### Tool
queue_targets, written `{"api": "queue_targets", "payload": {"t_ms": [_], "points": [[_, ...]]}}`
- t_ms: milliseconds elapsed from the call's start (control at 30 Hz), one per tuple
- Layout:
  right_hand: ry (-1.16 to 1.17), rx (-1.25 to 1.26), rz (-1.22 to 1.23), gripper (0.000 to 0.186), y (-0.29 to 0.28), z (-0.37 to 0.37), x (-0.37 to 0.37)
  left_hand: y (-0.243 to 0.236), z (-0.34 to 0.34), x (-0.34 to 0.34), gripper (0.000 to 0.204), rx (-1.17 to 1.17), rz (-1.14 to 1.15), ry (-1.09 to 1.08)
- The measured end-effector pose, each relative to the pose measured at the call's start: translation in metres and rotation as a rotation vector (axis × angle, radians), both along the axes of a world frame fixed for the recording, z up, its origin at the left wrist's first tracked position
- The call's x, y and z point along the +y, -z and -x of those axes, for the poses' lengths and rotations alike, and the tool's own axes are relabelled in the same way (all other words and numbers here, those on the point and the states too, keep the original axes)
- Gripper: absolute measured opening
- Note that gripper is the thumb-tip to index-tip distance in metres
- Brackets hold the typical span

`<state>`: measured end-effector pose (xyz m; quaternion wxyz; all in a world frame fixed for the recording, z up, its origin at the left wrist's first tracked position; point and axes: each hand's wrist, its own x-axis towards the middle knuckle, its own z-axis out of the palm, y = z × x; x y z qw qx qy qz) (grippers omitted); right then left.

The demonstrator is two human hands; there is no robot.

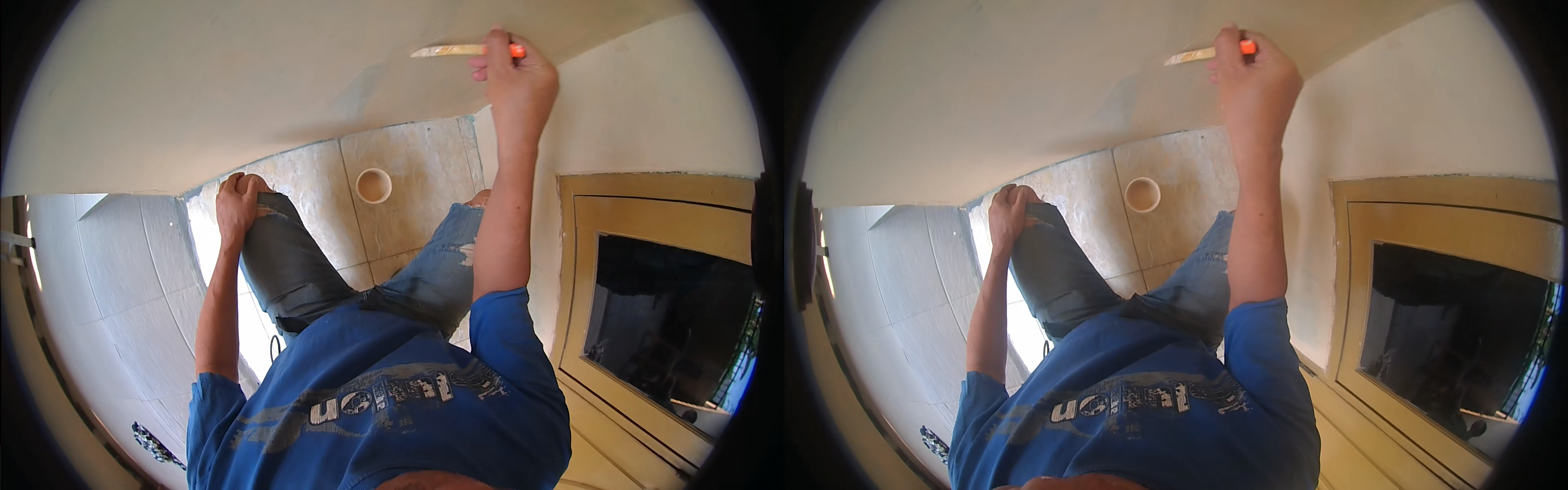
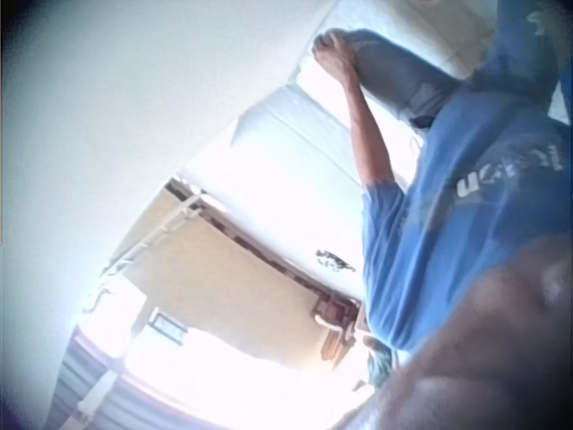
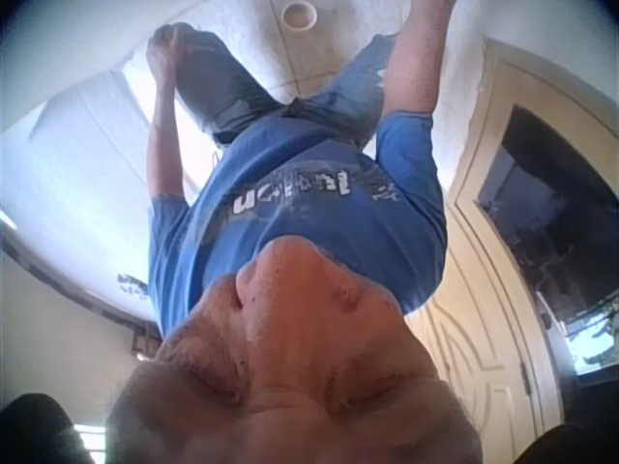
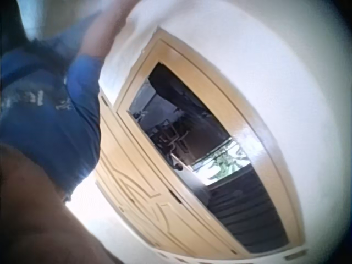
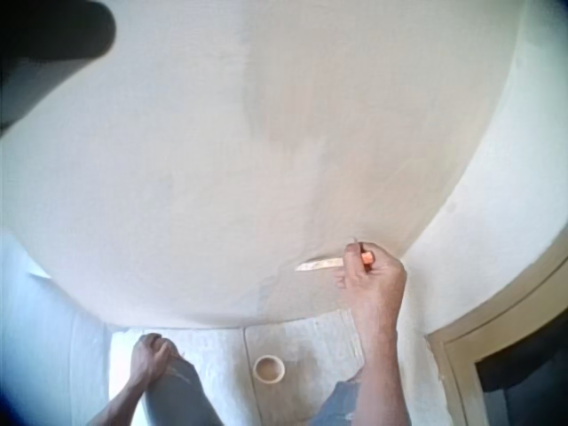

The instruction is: The person paints a ceiling using a paintbrush and a small container of paint. They repeatedly dip the brush into the container and apply paint to the ceiling surface in short strokes.

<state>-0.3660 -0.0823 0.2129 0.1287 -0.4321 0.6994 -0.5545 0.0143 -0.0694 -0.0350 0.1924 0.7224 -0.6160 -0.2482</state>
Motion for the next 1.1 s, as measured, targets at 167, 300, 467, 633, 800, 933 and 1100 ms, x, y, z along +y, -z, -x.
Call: {"api": "queue_targets", "payload": {"t_ms": [167, 300, 467, 633, 800, 933, 1100], "points": [[0.068, 0.041, 0.133, 0.034, -0.033, -0.005, 0.008, -0.003, -0.001, 0.001, 0.055, 0.004, -0.006, 0.003], [0.136, 0.003, 0.188, 0.031, -0.042, -0.011, 0.040, -0.002, -0.004, 0.004, 0.053, 0.005, 0.006, -0.016], [0.179, -0.100, 0.097, 0.026, 0.025, -0.002, 0.077, -0.003, -0.007, 0.006, 0.052, 0.014, -0.013, -0.045], [0.028, -0.271, -0.050, 0.024, 0.137, -0.004, 0.094, -0.005, -0.006, 0.007, 0.052, 0.027, -0.001, -0.026], [-0.078, -0.190, -0.317, 0.025, 0.175, -0.015, 0.104, -0.006, -0.007, 0.007, 0.052, -0.009, 0.032, -0.022], [-0.192, -0.103, -0.353, 0.026, 0.192, -0.019, 0.108, -0.004, -0.006, 0.007, 0.053, -0.012, 0.034, -0.026], [-0.309, 0.015, -0.504, 0.026, 0.209, -0.016, 0.102, -0.003, -0.007, 0.004, 0.053, -0.022, 0.012, -0.033]]}}
